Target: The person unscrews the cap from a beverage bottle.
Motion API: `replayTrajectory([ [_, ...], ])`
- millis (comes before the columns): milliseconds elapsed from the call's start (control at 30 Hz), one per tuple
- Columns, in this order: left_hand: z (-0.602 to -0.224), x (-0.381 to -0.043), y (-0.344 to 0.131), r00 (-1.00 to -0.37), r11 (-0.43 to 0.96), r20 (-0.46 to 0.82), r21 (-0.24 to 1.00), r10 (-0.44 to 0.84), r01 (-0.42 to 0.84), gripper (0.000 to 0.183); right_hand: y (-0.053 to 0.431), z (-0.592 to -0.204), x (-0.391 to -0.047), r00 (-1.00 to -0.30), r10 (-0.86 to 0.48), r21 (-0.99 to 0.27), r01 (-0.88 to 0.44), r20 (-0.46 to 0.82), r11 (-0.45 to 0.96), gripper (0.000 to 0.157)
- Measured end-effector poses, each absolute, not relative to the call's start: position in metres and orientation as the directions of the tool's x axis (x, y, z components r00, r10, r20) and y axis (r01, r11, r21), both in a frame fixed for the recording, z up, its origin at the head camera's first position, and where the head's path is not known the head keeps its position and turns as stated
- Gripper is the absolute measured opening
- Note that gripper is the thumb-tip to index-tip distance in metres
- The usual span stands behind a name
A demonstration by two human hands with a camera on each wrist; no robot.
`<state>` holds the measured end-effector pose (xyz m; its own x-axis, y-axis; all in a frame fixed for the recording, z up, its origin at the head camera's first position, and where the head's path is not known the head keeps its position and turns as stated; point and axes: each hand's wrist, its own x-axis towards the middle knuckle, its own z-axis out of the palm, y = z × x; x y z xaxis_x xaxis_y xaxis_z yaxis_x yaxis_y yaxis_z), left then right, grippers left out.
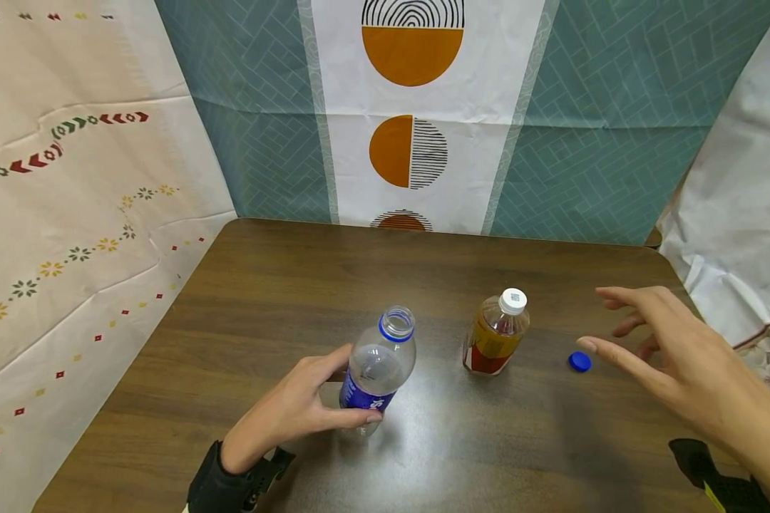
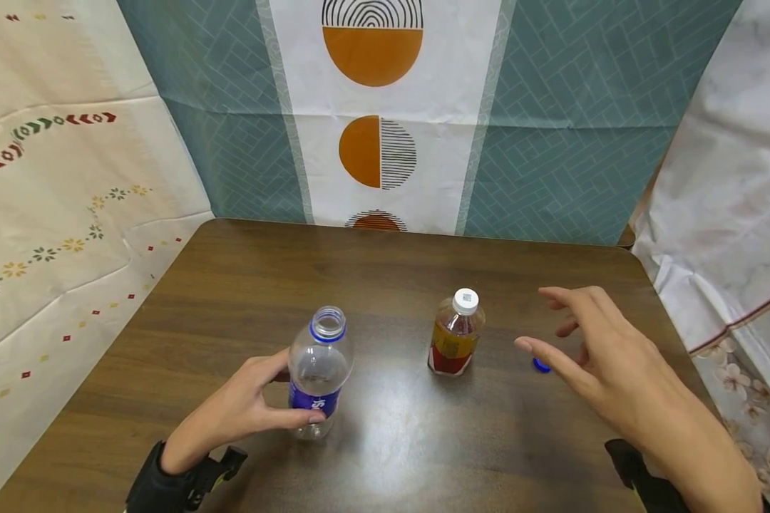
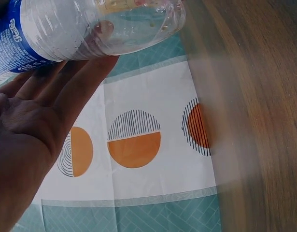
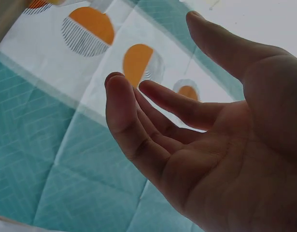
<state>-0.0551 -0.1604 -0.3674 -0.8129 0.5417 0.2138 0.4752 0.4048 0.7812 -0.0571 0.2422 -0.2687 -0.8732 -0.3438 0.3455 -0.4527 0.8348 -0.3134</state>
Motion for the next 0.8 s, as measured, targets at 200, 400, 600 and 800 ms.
replayTrajectory([
  [200, -0.368, -0.055, -0.159, -0.809, 0.402, 0.219, 0.779, 0.545, 0.481, 0.061, 0.229, -0.26, -0.051, -0.813, -0.418, -0.268, -0.543, 0.405, 0.796, 0.066],
  [400, -0.368, -0.054, -0.158, -0.811, 0.406, 0.223, 0.775, 0.541, 0.484, 0.061, 0.213, -0.26, -0.046, -0.776, -0.471, -0.277, -0.603, 0.418, 0.748, 0.069],
  [600, -0.368, -0.054, -0.158, -0.814, 0.417, 0.221, 0.77, 0.537, 0.484, 0.061, 0.196, -0.262, -0.042, -0.781, -0.487, -0.33, -0.613, 0.39, 0.718, 0.075],
  [800, -0.369, -0.056, -0.157, -0.798, 0.394, 0.226, 0.775, 0.559, 0.495, 0.063, 0.178, -0.262, -0.039, -0.776, -0.529, -0.377, -0.629, 0.342, 0.68, 0.079],
])
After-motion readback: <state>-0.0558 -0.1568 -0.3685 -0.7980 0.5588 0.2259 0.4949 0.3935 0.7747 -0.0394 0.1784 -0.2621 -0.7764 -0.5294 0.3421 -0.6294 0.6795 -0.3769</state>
